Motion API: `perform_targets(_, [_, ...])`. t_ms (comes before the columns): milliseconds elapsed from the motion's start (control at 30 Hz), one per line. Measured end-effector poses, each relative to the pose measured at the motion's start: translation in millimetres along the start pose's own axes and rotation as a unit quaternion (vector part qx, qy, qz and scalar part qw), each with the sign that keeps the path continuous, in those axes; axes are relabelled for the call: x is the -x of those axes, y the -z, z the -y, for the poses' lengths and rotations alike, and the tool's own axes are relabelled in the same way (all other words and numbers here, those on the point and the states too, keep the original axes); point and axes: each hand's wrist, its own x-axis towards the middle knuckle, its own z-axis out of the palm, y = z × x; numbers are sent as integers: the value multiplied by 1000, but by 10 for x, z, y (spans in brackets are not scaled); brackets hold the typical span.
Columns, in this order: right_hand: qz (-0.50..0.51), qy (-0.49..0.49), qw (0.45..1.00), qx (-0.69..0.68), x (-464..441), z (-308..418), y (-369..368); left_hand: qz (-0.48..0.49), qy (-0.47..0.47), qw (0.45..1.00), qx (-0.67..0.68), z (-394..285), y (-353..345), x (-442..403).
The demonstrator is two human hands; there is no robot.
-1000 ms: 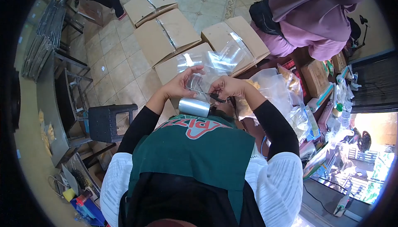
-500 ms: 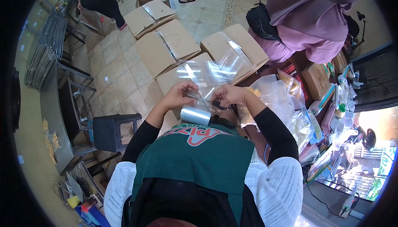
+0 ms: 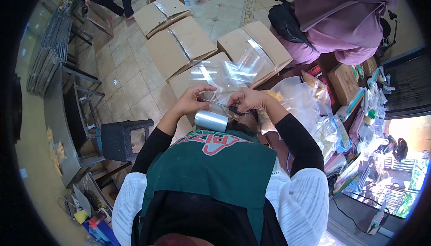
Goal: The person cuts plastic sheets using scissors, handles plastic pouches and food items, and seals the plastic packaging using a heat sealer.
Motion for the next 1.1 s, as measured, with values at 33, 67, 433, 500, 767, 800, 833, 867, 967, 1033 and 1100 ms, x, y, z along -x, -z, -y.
perform_targets(33, [2, 1, 1000, -2, 2, -7, -4, -3, 5, 1000, 2, 2, -6, 4])
perform_targets(67, [1, 6, 1000, -5, -7, -27, -4, -4, -3, 1000, 15, 5, -13, 6])
perform_targets(433, [4, 10, 1000, -6, -63, -97, 7, 6, 2, 999, 38, 27, 11, -23])
perform_targets(500, [-1, 20, 1000, -6, -58, -92, 2, 11, 13, 999, 52, 36, 15, -30])
perform_targets(767, [4, 17, 1000, -2, -145, -180, 53, 18, 0, 999, 40, 40, 6, -51])
perform_targets(800, [2, 17, 1000, -4, -155, -183, 51, 15, -3, 999, 32, 35, 12, -52])
perform_targets(833, [0, 16, 1000, -5, -163, -183, 54, 12, -7, 1000, 23, 28, 18, -53])
perform_targets(867, [3, 17, 1000, -7, -170, -199, 68, 13, -3, 1000, 23, 24, 18, -53])
perform_targets(967, [3, 20, 1000, -5, -164, -213, 90, 17, 8, 999, 33, 33, 18, -56])
perform_targets(1033, [-4, 22, 1000, 8, -121, -143, 41, 22, 13, 998, 49, 63, 18, -60])
perform_targets(1100, [2, 25, 1000, -1, -135, -159, 42, 17, 8, 999, 38, 67, 22, -58])
